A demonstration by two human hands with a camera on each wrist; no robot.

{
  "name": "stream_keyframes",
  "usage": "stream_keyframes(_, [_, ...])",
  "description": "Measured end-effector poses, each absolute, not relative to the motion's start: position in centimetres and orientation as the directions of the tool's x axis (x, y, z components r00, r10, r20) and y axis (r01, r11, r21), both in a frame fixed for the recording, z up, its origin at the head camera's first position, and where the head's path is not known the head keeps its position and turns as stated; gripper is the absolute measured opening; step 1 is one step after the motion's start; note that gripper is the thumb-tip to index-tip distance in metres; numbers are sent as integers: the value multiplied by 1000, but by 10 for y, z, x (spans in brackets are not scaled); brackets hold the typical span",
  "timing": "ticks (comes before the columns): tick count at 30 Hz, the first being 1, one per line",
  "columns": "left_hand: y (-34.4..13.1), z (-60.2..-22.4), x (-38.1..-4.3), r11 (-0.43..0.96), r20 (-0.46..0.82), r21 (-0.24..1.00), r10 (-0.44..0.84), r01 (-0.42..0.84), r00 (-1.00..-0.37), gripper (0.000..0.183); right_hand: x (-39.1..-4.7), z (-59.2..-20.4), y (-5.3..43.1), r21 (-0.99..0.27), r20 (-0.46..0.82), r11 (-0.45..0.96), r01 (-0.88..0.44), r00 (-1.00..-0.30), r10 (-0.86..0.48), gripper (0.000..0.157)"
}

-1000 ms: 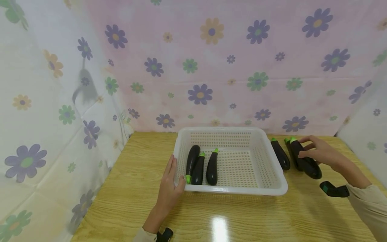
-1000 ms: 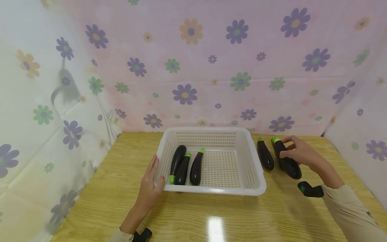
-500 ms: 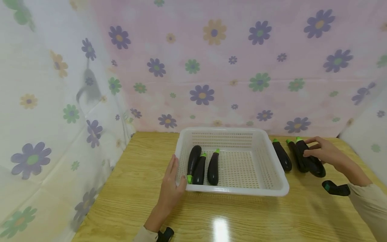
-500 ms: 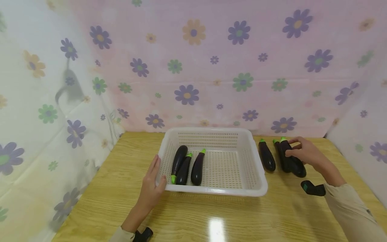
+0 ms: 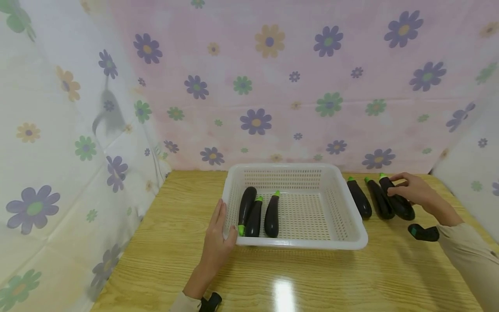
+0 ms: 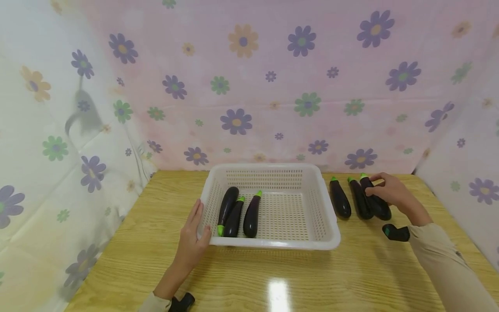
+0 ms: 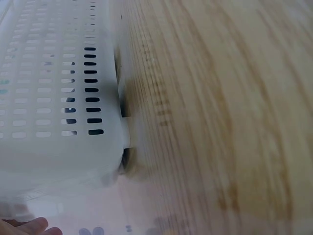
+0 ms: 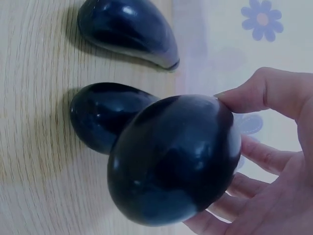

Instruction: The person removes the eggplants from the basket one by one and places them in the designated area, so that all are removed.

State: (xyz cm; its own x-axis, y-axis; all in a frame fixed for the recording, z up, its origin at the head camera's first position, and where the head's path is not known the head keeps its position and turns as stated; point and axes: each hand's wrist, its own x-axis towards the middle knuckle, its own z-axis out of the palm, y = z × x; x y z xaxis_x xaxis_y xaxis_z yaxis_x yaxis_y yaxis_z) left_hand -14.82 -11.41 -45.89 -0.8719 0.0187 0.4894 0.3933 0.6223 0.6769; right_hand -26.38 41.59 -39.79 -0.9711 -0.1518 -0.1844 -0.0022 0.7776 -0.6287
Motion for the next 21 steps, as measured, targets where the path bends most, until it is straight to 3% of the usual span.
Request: stream_keyframes(21, [-114, -458, -148, 611, 502, 680, 16, 406, -864, 64, -276, -419, 440, -639, -178, 769, 27, -977, -114, 67])
